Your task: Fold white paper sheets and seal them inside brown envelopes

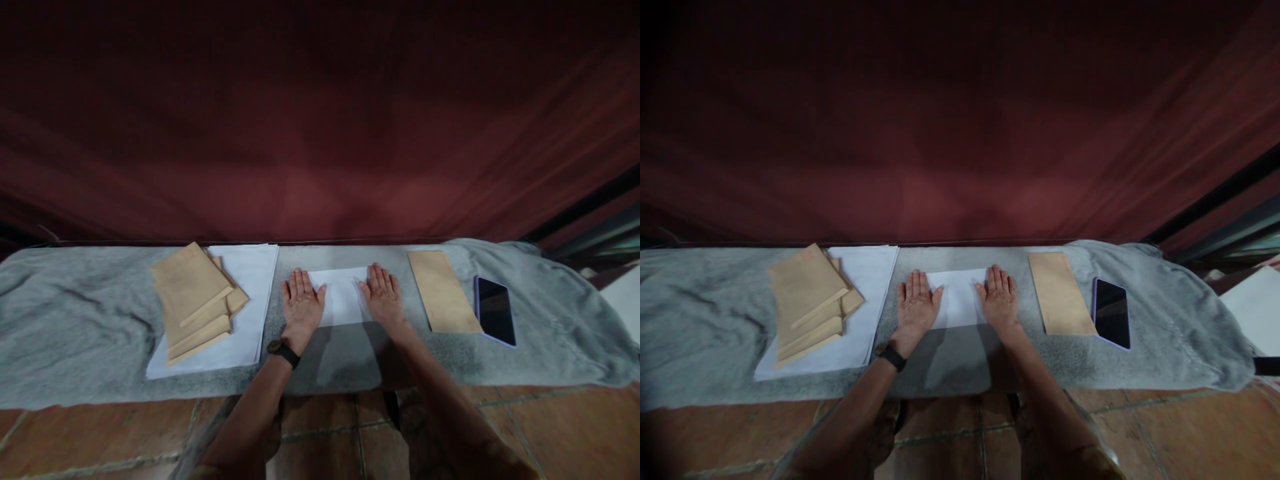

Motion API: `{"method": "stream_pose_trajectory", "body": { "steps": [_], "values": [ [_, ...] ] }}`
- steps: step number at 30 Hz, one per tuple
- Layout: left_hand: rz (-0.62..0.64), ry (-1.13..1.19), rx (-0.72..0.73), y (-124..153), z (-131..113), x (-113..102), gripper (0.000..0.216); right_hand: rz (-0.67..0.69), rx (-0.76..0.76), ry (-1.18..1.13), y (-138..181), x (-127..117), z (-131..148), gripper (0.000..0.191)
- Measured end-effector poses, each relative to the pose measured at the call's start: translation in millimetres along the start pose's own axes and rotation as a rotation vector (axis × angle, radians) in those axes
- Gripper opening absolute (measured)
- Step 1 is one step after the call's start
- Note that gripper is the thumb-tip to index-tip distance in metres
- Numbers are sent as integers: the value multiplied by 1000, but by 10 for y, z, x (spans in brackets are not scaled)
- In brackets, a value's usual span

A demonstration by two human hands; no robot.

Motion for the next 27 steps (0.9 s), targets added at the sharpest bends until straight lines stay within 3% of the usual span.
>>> {"method": "stream_pose_trajectory", "body": {
  "steps": [4, 7, 14, 18, 27],
  "values": [
    [-55, 10, 4, -46, -22, -98, 70, -20, 19, -3, 5, -39, -50, 64],
    [-84, 48, 84, 16, -214, -172, 67, -24, 33, -56, 11, -99, -8, 67],
    [-3, 164, 402, 566, -868, -80, 63, 142, -105, -395, 172, -93, 569, 62],
    [41, 161, 445, 694, -923, -38, 68, 196, -118, -448, 267, -54, 710, 62],
    [74, 159, 517, 686, -937, -193, 61, 210, -143, -398, 288, -69, 643, 63]
  ]
}}
Point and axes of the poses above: each hand's wrist, its own y-axis away from the middle knuckle, its own x-axis out of the palm, z = x × y, the point moved 9 cm from there along -y, towards the middle knuckle, and after that the axes turned 10 degrees about -z, right-handed, at the moved point
